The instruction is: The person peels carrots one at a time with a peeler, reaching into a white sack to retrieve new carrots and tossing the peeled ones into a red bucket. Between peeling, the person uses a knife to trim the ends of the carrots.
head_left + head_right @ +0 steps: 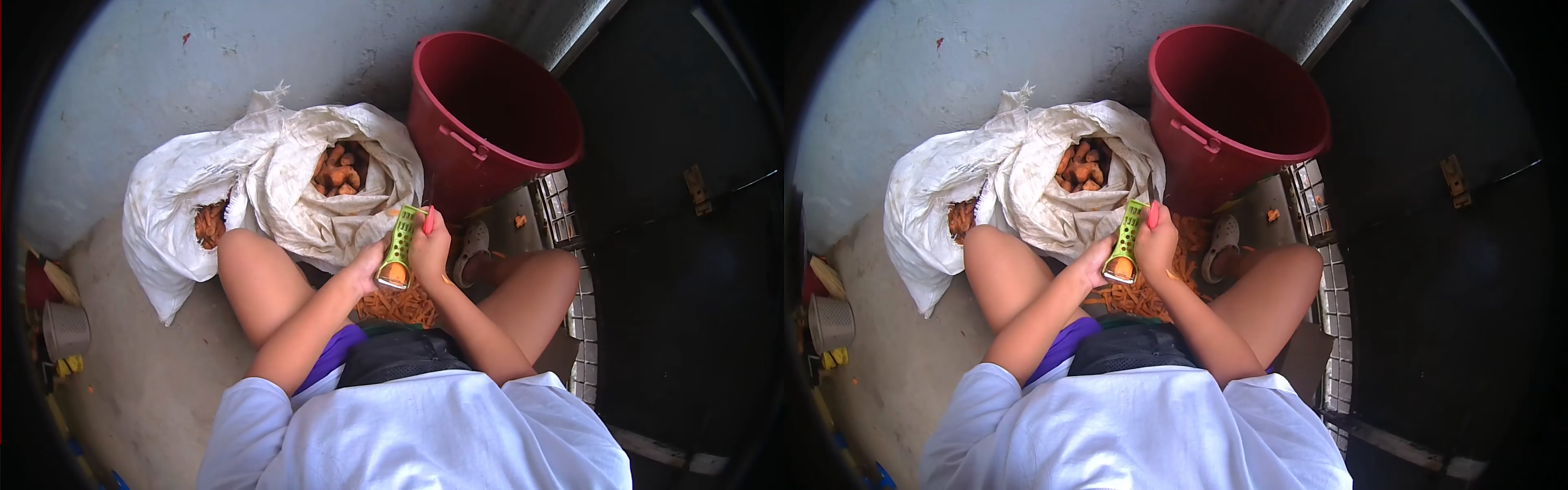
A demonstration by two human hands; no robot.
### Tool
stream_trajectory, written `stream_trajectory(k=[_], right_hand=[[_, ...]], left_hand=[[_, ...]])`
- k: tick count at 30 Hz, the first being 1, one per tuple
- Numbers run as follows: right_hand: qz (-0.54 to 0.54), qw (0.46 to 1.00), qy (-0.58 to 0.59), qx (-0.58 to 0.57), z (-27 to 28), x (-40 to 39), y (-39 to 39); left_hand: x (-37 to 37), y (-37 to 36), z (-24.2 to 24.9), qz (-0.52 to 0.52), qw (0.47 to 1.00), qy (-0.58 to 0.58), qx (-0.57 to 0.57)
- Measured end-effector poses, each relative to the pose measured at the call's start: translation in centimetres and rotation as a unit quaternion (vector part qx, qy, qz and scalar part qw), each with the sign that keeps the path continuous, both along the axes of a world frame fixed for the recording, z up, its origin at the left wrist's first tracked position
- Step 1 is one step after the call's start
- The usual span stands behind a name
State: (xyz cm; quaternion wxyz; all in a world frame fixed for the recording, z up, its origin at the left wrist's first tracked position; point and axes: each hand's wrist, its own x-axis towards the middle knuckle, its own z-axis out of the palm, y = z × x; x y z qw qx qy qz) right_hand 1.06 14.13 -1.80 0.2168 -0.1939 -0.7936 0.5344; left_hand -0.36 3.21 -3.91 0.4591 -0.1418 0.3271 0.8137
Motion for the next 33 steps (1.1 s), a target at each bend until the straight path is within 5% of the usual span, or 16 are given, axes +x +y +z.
stream_trajectory(k=[10, 12, 14, 17, 19, 20, 27, 30, 33], right_hand=[[-0.022, 0.998, -0.017, 0.058, 0.2, -0.2, 0.5], [-0.085, 0.990, 0.078, 0.078, -1.9, -1.8, 2.6], [-0.193, 0.977, -0.004, 0.086, -1.9, -3.1, 7.6], [-0.253, 0.966, 0.042, 0.038, -5.3, -3.7, 13.2], [-0.253, 0.962, 0.075, -0.074, -5.0, -3.7, 13.7], [-0.220, 0.966, 0.131, -0.030, -4.8, -3.5, 12.6], [-0.009, 0.950, 0.051, -0.307, -0.1, -1.2, 2.1], [0.034, 0.978, 0.025, -0.204, -0.9, -0.7, 0.8], [-0.057, 0.987, 0.068, -0.137, -3.9, -2.2, 3.1]], left_hand=[[0.0, 0.0, 0.1, -0.056, 0.998, 0.024, -0.004], [-0.1, -0.9, -0.3, -0.147, 0.988, 0.033, 0.022], [1.9, -0.8, 2.2, -0.173, 0.984, 0.013, -0.025], [1.7, -1.0, 3.0, -0.179, 0.982, 0.051, 0.016], [0.4, -1.1, 1.4, -0.135, 0.990, 0.039, 0.007], [0.0, -1.2, 0.9, -0.113, 0.993, 0.025, -0.013], [-0.9, -0.8, -2.0, -0.018, 0.998, 0.009, -0.053], [-0.8, -0.4, -1.6, -0.027, 0.999, 0.008, -0.038], [-0.6, -1.1, -0.6, -0.075, 0.996, 0.004, -0.051]])
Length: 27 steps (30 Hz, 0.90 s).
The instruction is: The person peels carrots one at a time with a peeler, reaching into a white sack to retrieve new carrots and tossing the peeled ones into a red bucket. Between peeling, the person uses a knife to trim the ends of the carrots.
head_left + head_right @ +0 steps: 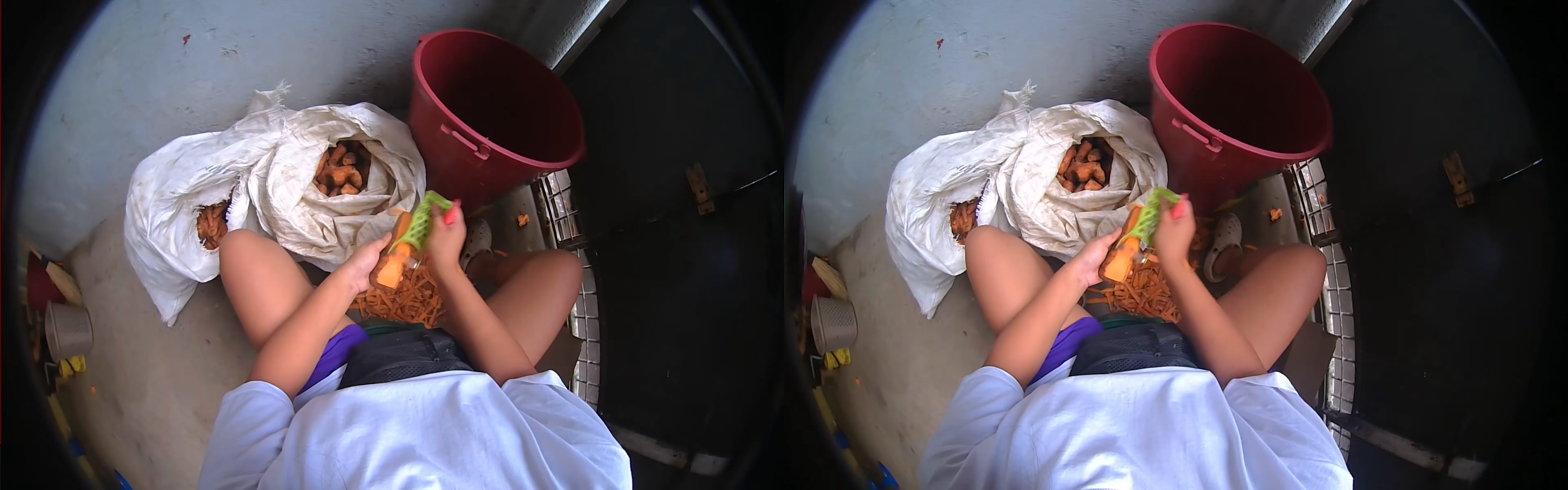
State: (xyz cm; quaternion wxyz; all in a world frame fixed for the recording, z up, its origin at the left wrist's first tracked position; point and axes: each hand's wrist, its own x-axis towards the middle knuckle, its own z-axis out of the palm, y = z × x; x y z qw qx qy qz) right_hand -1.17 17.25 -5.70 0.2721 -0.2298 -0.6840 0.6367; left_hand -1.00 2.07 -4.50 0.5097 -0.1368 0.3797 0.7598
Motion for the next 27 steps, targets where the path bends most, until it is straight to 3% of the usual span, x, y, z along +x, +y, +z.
stream_trajectory(k=[4, 7, 9, 11, 13, 17, 21, 24, 27], right_hand=[[-0.093, 0.986, 0.035, -0.131, 2.2, -0.2, 2.9], [-0.037, 0.986, 0.023, -0.163, 5.2, 0.9, 0.5], [0.025, 0.987, 0.028, -0.156, 4.3, 1.2, -1.5], [0.092, 0.989, -0.007, -0.113, 3.5, 1.8, -2.9], [0.078, 0.997, -0.027, 0.010, 3.9, 2.3, -4.0], [0.036, 0.984, -0.085, 0.149, 4.4, 2.6, -3.8], [-0.089, 0.968, -0.096, 0.212, 2.9, 0.5, 0.7], [-0.195, 0.955, -0.102, 0.199, 0.6, -0.5, 7.3], [-0.207, 0.977, -0.049, 0.018, 0.6, -0.9, 9.2]], left_hand=[[0.2, -0.4, 0.5, -0.027, 0.999, 0.010, 0.030], [0.2, -0.1, 0.2, -0.001, 1.000, -0.006, 0.024], [0.2, 0.1, -0.1, -0.007, 0.999, 0.010, 0.031], [0.3, 0.3, 0.1, 0.016, 0.999, 0.003, 0.033], [0.9, 0.7, 1.0, 0.066, 0.997, -0.030, 0.033], [1.0, 0.6, 1.0, 0.032, 0.998, -0.025, 0.041], [1.0, -0.1, 1.3, -0.085, 0.996, 0.021, 0.008], [1.9, -0.5, 4.8, -0.169, 0.982, 0.077, 0.020], [1.5, -0.3, 3.3, -0.113, 0.989, 0.032, 0.084]])
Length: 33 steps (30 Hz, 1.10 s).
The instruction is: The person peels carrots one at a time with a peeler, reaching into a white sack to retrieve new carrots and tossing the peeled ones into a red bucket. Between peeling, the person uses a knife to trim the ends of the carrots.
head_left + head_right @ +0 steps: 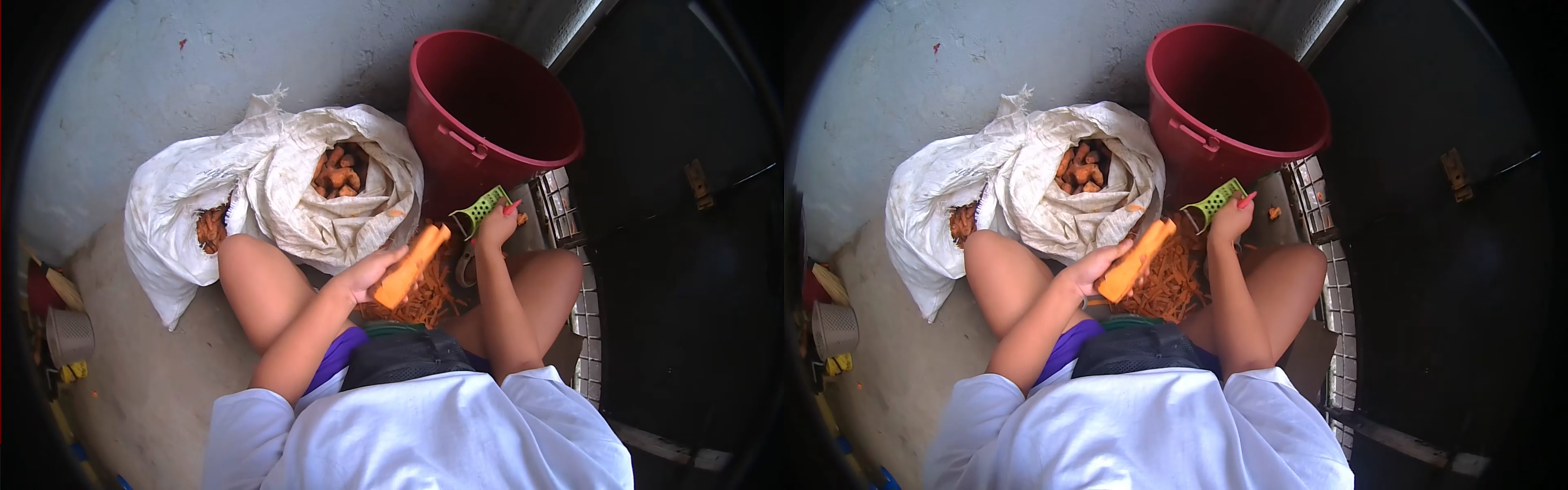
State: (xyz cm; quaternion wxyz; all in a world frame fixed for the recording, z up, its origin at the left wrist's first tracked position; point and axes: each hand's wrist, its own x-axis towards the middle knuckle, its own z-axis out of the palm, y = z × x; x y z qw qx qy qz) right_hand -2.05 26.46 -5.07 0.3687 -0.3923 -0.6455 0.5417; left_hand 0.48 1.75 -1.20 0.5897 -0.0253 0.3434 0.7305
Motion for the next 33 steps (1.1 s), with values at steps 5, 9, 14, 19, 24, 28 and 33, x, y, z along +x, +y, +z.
stream_trajectory(k=[5, 9, 14, 19, 24, 28, 33], right_hand=[[0.199, 0.976, 0.083, -0.025, 3.7, 1.7, -8.1], [0.230, 0.971, 0.059, 0.037, 1.7, 1.6, -7.9], [0.176, 0.980, 0.067, -0.068, 1.0, 0.8, -4.3], [0.230, 0.967, 0.105, -0.034, 3.3, 1.5, -9.6], [0.233, 0.972, 0.029, 0.027, 1.7, 1.7, -7.7], [0.210, 0.977, 0.033, 0.020, 1.5, 0.8, -5.7], [0.277, 0.939, 0.118, -0.163, 5.8, 1.3, -10.6]], left_hand=[[-1.4, 0.1, -2.9, 0.085, 0.993, 0.009, -0.079], [-1.8, -0.6, -2.1, 0.108, 0.994, -0.009, -0.031], [-1.9, -1.3, -1.1, 0.142, 0.988, -0.013, -0.055], [-1.4, 0.1, -2.5, 0.103, 0.994, -0.031, -0.035], [-1.4, -0.2, -2.5, 0.131, 0.990, -0.048, -0.028], [-2.0, -0.9, -1.8, 0.148, 0.987, -0.039, -0.040], [-1.7, -0.3, -3.4, 0.136, 0.988, -0.064, -0.019]])
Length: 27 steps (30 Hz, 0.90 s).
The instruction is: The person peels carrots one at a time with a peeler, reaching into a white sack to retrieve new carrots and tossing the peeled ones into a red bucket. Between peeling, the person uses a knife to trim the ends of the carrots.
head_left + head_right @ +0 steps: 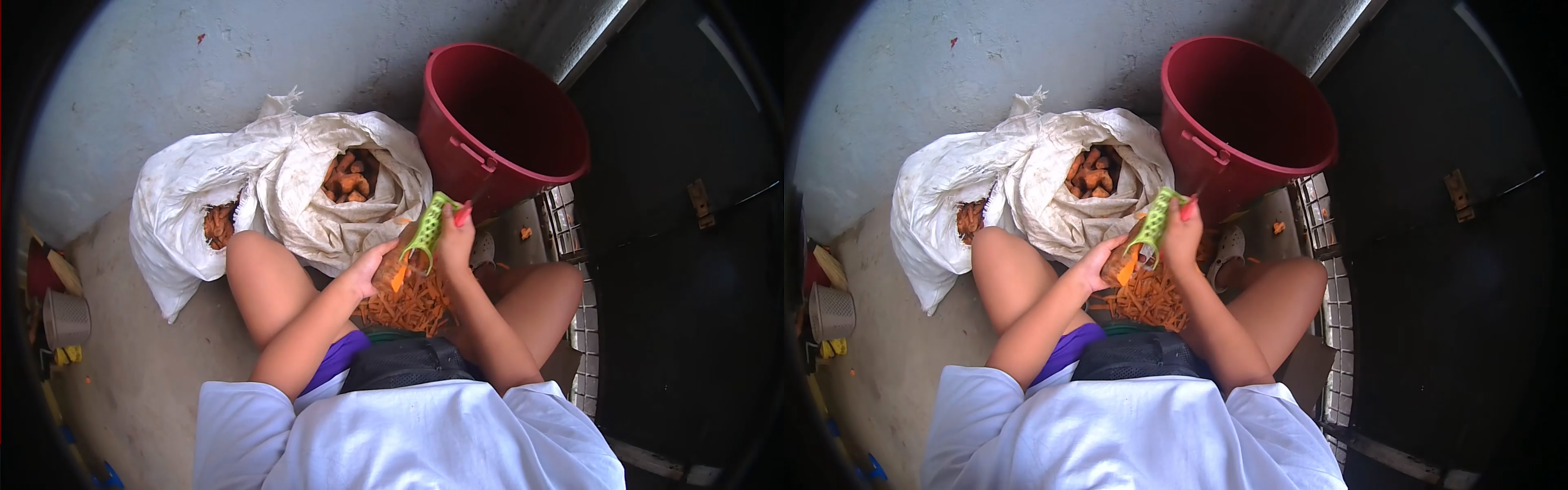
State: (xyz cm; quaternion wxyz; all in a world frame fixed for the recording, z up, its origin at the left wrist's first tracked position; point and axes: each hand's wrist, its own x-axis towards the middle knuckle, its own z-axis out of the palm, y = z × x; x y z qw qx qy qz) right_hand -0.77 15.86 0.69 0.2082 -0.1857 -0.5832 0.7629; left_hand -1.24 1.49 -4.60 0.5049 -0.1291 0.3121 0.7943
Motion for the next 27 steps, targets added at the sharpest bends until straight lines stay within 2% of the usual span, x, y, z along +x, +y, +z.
stream_trajectory(k=[4, 7, 10, 13, 14, 17, 18, 20, 21, 22, 23, 24, 25, 26, 27], right_hand=[[0.044, 0.996, -0.012, 0.075, -1.1, 1.0, -1.9], [0.045, 0.991, -0.050, 0.113, -2.5, 0.8, -1.5], [0.007, 0.975, -0.047, 0.219, -2.6, 1.1, -1.6], [-0.100, 0.931, -0.057, 0.347, -3.4, 0.2, 0.8], [-0.149, 0.929, -0.063, 0.334, -4.7, -0.7, 3.0], [-0.262, 0.910, -0.145, 0.287, -4.4, -1.8, 8.1], [-0.232, 0.944, -0.098, 0.215, -4.1, -1.9, 7.8], [-0.163, 0.984, -0.005, 0.070, -3.7, -1.9, 7.0], [-0.133, 0.985, -0.041, 0.107, -2.7, -1.5, 5.1], [-0.081, 0.994, -0.006, 0.078, -0.8, -0.7, 2.5], [-0.036, 0.987, -0.011, 0.156, -1.1, 0.0, 1.2], [0.017, 0.997, -0.032, 0.064, -0.1, 0.6, -0.6], [0.032, 0.996, 0.008, 0.082, -1.5, 0.6, -1.5], [0.037, 0.993, -0.010, 0.115, -2.7, 0.7, -1.8], [0.041, 0.988, -0.028, 0.148, -2.9, 0.9, -2.0]], left_hand=[[0.7, 0.8, 1.6, 0.043, 0.997, -0.071, 0.010], [0.9, 0.7, 0.4, 0.035, 0.998, -0.056, 0.000], [1.1, 0.6, -0.1, -0.016, 0.999, -0.025, 0.040], [0.9, -0.2, 0.2, -0.081, 0.995, 0.033, 0.054], [1.1, -0.1, 0.8, -0.092, 0.995, 0.036, 0.001], [1.6, -0.1, 2.7, -0.117, 0.990, 0.070, -0.023], [1.5, 0.0, 2.7, -0.103, 0.994, 0.034, 0.010], [1.3, 0.3, 2.4, -0.058, 0.998, -0.006, 0.007], [1.2, 0.5, 2.2, -0.035, 0.999, -0.027, 0.007], [1.1, 0.6, 1.9, -0.029, 0.999, -0.025, 0.009], [0.9, 0.7, 1.4, -0.023, 0.999, -0.023, 0.010], [0.7, 0.8, 0.9, -0.017, 1.000, -0.021, 0.011], [0.5, 0.9, 0.8, -0.011, 1.000, -0.019, 0.011], [0.5, 1.2, 0.9, 0.048, 0.997, -0.060, -0.003], [0.6, 1.1, 1.3, 0.034, 0.998, -0.034, -0.028]])
